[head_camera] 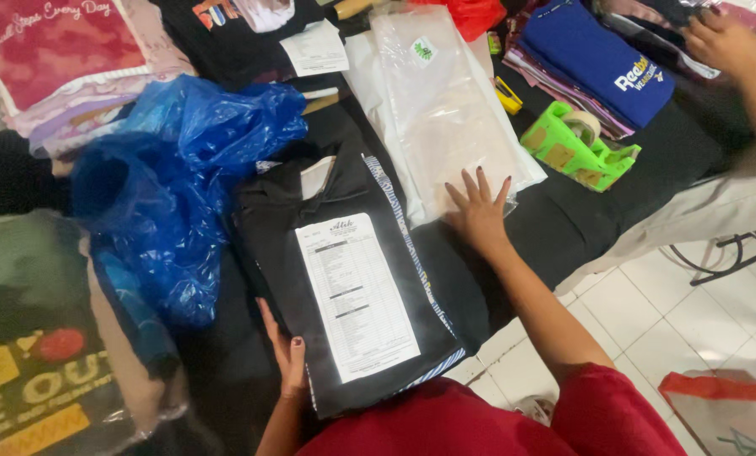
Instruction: The person places a folded black t-shirt into a clear plastic bag, smooths the bag, and seals it with tape. The person then places the packaged shirt on a table with other packaged items.
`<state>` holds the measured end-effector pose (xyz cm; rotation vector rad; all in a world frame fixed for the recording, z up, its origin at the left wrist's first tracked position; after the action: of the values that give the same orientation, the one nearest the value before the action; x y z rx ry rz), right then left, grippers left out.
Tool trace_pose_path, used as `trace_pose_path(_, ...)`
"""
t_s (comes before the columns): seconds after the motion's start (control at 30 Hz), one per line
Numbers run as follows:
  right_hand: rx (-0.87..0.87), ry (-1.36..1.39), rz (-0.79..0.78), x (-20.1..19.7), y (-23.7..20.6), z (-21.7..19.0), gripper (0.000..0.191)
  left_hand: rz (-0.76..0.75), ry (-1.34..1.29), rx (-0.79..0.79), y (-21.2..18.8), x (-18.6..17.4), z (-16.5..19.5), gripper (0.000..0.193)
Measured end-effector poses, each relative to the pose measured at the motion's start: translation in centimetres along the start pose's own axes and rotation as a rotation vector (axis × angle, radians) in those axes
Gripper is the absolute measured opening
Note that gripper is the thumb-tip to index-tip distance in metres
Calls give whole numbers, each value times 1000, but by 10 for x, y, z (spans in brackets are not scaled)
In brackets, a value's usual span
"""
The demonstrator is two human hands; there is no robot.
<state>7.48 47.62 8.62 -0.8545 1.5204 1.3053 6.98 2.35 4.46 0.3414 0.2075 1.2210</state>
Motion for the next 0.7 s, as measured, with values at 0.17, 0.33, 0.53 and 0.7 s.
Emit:
trace_pose_path(0.17, -114, 124, -47, -3, 26, 35, 18, -8, 133, 34, 0, -2, -7, 96)
trace_pose_path(0.33, -27, 466, -222, -50, 3, 20, 9, 27, 121, -31, 2, -4, 0, 97)
trace_pose_path(0.53, -59, 879, -1040, -109, -71, -10, 24, 107, 104, -39, 27, -22, 83, 87)
trace_pose_path(0.7, -29, 728, -657, -134, -28, 29, 30, -63, 414, 284, 88, -5, 198, 81)
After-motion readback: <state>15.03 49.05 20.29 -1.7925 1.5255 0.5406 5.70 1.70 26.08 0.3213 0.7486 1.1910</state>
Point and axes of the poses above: each hand's wrist, its own y-axis towards the middle knuckle, its own x-axis out of the palm, z = x × y, the point moved 3 cm from there along y, towards the middle knuckle, and after that the axes turned 5 degrees about -z, right-handed, at the moved point
